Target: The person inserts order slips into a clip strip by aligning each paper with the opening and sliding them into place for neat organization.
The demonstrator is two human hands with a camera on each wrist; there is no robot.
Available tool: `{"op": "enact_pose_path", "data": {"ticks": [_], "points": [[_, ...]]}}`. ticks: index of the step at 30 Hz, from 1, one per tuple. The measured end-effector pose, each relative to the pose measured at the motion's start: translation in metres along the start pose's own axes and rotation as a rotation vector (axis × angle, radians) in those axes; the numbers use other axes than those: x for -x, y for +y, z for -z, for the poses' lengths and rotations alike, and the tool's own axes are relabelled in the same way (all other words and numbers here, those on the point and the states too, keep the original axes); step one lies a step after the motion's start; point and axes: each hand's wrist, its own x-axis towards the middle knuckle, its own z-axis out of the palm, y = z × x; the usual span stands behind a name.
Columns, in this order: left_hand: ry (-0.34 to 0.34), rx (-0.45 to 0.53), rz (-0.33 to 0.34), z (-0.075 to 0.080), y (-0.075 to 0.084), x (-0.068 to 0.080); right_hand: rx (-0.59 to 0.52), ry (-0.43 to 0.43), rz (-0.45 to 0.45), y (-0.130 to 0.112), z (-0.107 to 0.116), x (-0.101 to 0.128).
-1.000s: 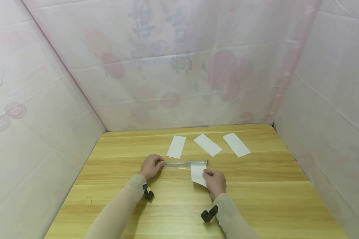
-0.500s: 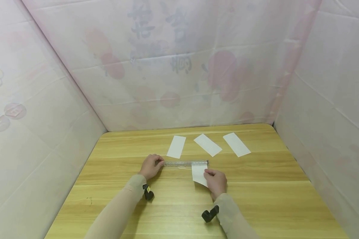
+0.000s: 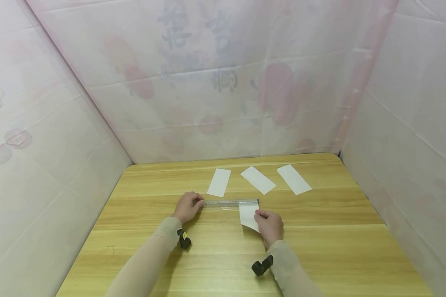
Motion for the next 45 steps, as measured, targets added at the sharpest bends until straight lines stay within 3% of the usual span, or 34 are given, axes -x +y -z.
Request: {"op": "enact_pose_path", "data": {"ticks": [12, 21, 29, 36, 45], "points": [[0.004, -0.008, -0.002, 0.0, 0.0, 0.001, 0.058, -0.029, 0.038, -0.005, 0.005, 0.003], [0.017, -0.019, -0.011, 0.0, 0.001, 0.001, 0.444, -0.087, 0.304, -0.018, 0.031, 0.014], [0.017, -0.02, -0.017, 0.0, 0.001, 0.0, 0.736, -0.188, 0.596, -0.004, 0.045, 0.005], [0.011, -0.021, -0.028, -0.001, -0.001, -0.001, 0.827, -0.285, 0.686, 0.005, 0.042, 0.005], [0.019, -0.016, -0.038, -0.001, -0.003, -0.001, 0.902, -0.297, 0.763, 0.01, 0.038, 0.004]]}}
